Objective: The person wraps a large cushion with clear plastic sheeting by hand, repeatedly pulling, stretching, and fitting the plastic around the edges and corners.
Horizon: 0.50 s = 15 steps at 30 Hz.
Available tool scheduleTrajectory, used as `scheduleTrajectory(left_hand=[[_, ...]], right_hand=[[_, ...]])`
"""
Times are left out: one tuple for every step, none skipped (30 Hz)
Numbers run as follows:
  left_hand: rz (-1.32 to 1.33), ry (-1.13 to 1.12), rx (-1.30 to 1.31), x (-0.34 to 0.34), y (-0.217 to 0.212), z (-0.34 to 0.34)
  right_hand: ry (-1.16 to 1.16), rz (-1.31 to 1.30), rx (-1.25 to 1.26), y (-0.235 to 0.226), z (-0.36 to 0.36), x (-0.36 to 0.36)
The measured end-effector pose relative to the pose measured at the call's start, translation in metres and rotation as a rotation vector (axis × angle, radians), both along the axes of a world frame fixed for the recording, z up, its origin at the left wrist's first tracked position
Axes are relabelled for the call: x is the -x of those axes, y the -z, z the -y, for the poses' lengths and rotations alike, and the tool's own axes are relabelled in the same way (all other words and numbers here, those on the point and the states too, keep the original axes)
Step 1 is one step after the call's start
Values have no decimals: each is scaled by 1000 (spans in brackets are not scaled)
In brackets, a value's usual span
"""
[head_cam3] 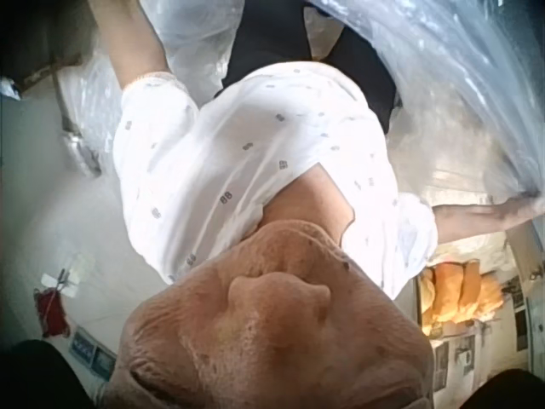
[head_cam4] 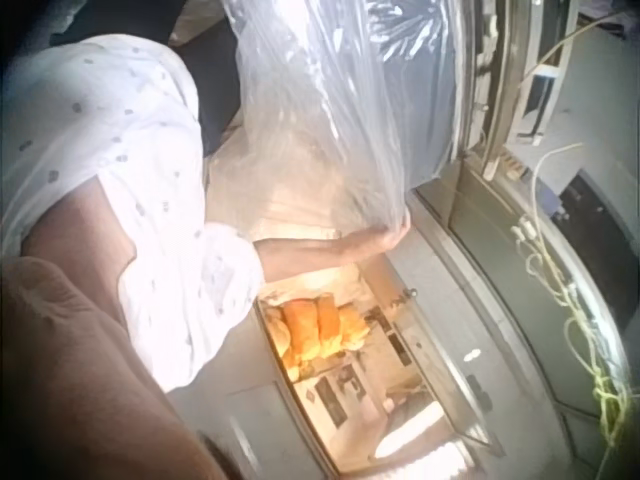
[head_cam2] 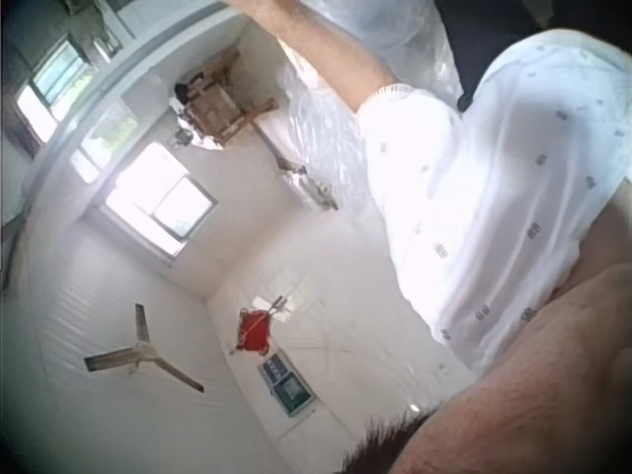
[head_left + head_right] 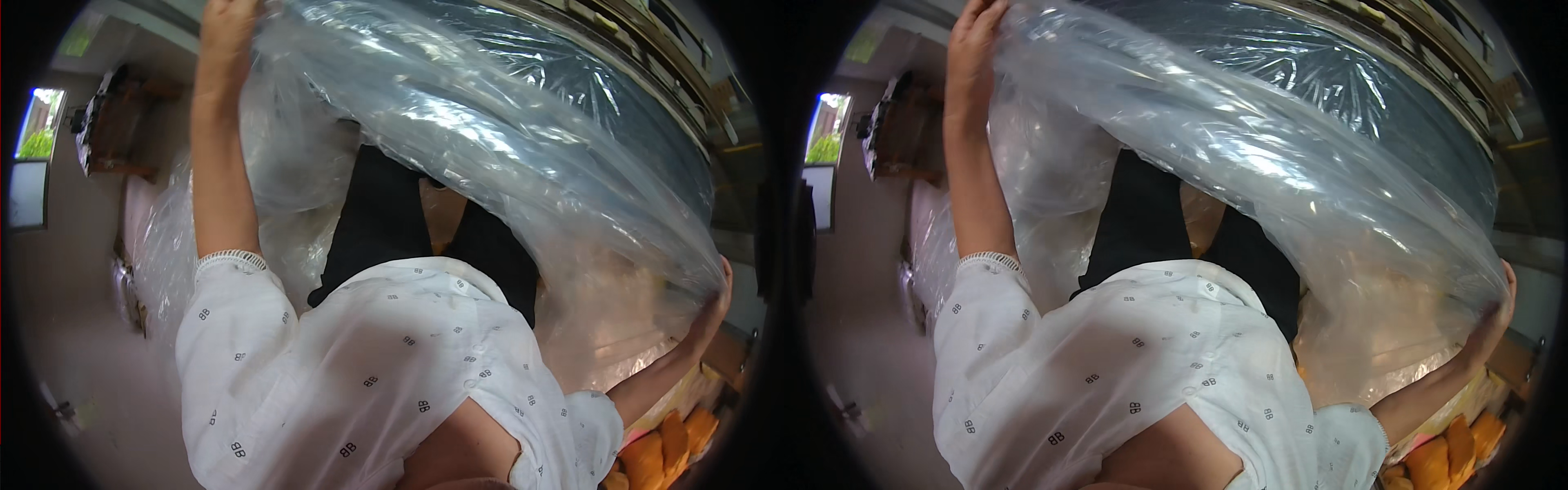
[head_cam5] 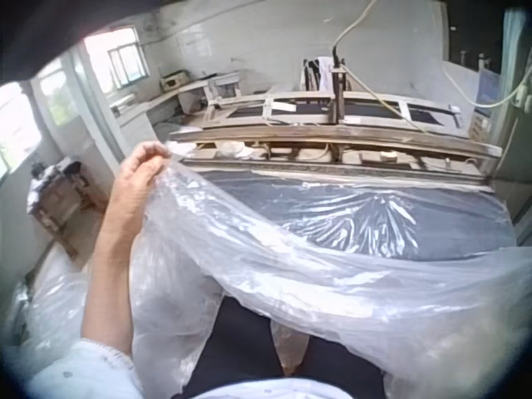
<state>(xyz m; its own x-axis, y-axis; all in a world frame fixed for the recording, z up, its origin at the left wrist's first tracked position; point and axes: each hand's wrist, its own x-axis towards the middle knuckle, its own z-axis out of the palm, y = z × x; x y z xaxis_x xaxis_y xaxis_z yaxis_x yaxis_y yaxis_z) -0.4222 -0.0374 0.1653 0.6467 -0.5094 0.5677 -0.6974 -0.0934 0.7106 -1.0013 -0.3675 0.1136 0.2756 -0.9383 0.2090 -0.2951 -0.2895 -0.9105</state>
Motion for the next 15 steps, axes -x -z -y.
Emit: scheduleTrajectory(left_hand=[[54,11,207,12,13,38],[148,-62,193,40,9,49],[166,136,109,43,25,51],[203,313,19,50,39,46],[417,324,-47,73,52,49],[627,332,-111,94,66,54],[609,354,-114,96,87,51],[659,373,-323,94,109,43],[708,393,-529,95,122,36],[696,414,-525,95,124,33],[408,384,-518,95,124,30],[129,343,-507,96,123,32],[122,356,-507,99,123,36],[9,336,-393,106,122,41],[-105,308,-285,113,124,42]], right_hand=[[3,-26,-9,5,-2,18],[27,-36,0,13,11,57],[197,-160,-79,27,24,118],[346,-265,-165,34,33,157],[363,-272,-166,34,32,171],[430,-490,-205,30,28,183],[494,-715,-257,28,21,196],[509,-736,-271,30,15,205],[590,-954,-45,30,7,205],[659,-1161,191,30,1,202],[649,-1247,267,28,-2,200],[637,-1324,345,29,0,193],[632,-1406,611,30,5,176],[611,-1474,878,34,8,152],[489,-1251,868,36,-6,104]])
